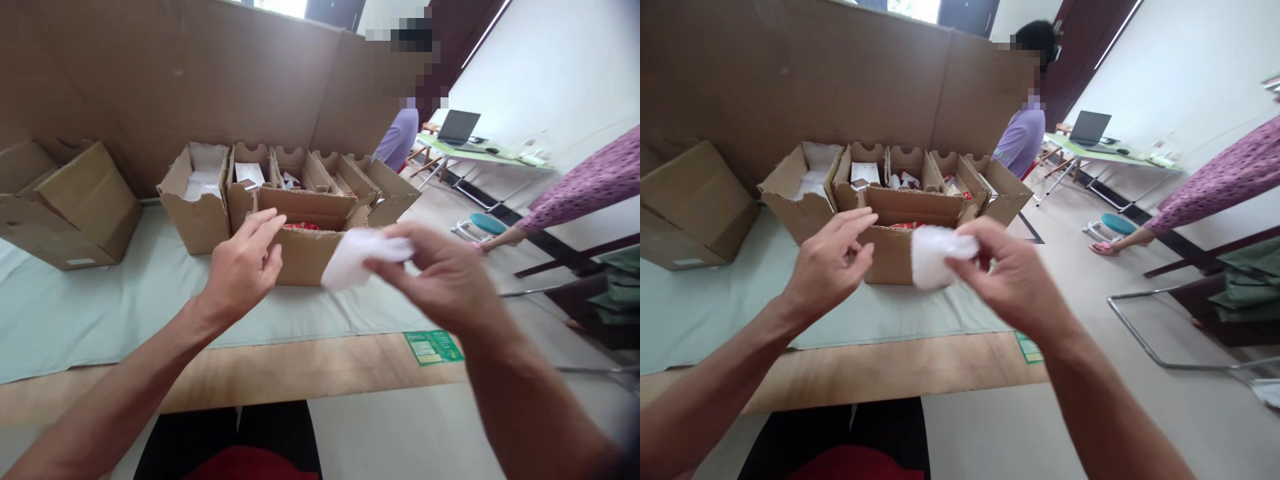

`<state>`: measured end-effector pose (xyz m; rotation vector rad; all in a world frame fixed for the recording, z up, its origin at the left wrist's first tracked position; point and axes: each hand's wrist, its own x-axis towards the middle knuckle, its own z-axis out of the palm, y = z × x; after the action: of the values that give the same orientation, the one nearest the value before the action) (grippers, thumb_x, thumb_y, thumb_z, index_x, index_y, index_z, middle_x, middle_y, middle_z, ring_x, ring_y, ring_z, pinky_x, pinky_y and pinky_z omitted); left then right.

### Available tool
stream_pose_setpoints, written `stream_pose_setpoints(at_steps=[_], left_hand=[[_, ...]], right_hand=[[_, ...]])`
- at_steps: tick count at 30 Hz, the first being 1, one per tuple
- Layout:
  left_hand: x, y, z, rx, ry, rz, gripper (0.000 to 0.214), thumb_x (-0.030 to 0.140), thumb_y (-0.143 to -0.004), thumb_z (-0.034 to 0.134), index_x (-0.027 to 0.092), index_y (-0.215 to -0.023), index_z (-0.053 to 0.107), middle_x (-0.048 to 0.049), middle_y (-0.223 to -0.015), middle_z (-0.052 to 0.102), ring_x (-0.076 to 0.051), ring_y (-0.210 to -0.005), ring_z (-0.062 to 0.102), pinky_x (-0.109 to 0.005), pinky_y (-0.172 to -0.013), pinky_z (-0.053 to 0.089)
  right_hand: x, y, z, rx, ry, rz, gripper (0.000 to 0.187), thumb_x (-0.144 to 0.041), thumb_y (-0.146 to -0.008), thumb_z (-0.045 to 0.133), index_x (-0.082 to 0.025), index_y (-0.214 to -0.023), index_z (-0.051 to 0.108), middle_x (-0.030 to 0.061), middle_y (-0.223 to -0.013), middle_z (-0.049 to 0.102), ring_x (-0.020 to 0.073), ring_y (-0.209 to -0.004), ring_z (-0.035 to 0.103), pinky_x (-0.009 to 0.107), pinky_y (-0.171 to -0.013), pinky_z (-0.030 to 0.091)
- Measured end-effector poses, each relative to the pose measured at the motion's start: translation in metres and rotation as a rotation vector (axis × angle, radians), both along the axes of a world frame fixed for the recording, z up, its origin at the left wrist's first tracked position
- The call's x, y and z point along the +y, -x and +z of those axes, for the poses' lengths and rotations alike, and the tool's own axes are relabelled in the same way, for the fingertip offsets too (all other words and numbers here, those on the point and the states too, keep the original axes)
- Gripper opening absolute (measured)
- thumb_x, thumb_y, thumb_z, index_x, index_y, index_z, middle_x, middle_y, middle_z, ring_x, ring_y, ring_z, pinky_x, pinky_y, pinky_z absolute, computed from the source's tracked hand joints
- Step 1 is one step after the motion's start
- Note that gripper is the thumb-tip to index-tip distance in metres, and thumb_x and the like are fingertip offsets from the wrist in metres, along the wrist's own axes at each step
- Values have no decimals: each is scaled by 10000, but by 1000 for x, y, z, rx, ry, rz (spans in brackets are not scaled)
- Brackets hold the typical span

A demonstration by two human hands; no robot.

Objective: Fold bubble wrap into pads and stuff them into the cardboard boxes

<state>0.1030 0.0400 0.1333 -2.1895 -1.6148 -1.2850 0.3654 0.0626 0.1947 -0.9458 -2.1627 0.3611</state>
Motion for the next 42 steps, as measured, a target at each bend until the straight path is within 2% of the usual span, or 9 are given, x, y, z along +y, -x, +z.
stream_pose_setpoints(at_steps=[4,7,10,16,20,27,35,39,42], left_hand=[[21,-13,-2,90,66,17,313,146,-931,564,169,-1206,711,-57,-1103,782,-178,-832,738,-293,-723,592],[6,-19,-14,109,-10,0,261,104,-972,511,196,-1053,741,-36,-1043,791,-175,-871,756,-261,-691,577],[-9,-22,-25,111,-83,-3,255,75,-970,523,193,-1050,734,-32,-1084,799,-154,-815,764,-240,-638,572],[-10,-24,-27,103,-106,-7,248,67,-965,533,189,-1060,726,-29,-1070,803,-145,-753,759,-242,-653,592],[-8,-24,-25,123,-97,5,238,70,-962,539,175,-1058,730,-38,-1065,801,-147,-725,753,-248,-623,580],[-6,-27,-23,137,-116,41,230,96,-967,544,188,-1019,748,-27,-1030,806,-149,-745,760,-235,-586,554],[-15,-24,-21,-2,-156,-3,310,106,-965,581,169,-1248,688,-97,-1228,752,-154,-825,750,-264,-660,591],[-30,5,-32,-179,-184,77,423,132,-934,633,230,-1346,638,-94,-1316,696,-148,-869,725,-287,-743,606],[-18,26,-51,-392,38,124,565,301,-917,689,230,-1461,553,-130,-1392,645,-252,-1104,710,-406,-903,613]], right_hand=[[37,-25,37,45,-256,-242,173,-385,-880,761,-232,-882,680,-31,-763,607,121,-650,486,315,-612,377],[64,-31,42,-18,-244,-225,127,-323,-817,747,-225,-831,669,-17,-743,629,150,-650,518,311,-602,384],[83,-30,37,-164,-135,-136,55,-238,-807,671,-216,-855,688,8,-777,692,178,-686,589,303,-617,411],[115,-9,18,-765,-30,41,283,-98,-798,592,-225,-1009,731,20,-898,769,189,-766,666,282,-667,403],[140,14,-1,-1168,-70,128,289,-68,-801,637,-225,-1018,744,32,-884,783,206,-811,693,299,-676,362],[142,45,-12,-1431,-184,145,244,-70,-904,589,-200,-952,789,90,-1052,798,244,-996,725,340,-764,395],[123,53,1,-1384,-185,66,311,-73,-917,559,-177,-1119,772,123,-1096,795,290,-1078,714,420,-933,426],[93,-15,12,-785,-370,-99,428,-111,-897,544,-232,-1276,702,98,-1288,737,321,-1193,662,492,-1028,439],[68,-60,-18,-267,-244,-263,364,-287,-938,591,-247,-1289,678,105,-1274,729,322,-1166,676,517,-1018,494]])
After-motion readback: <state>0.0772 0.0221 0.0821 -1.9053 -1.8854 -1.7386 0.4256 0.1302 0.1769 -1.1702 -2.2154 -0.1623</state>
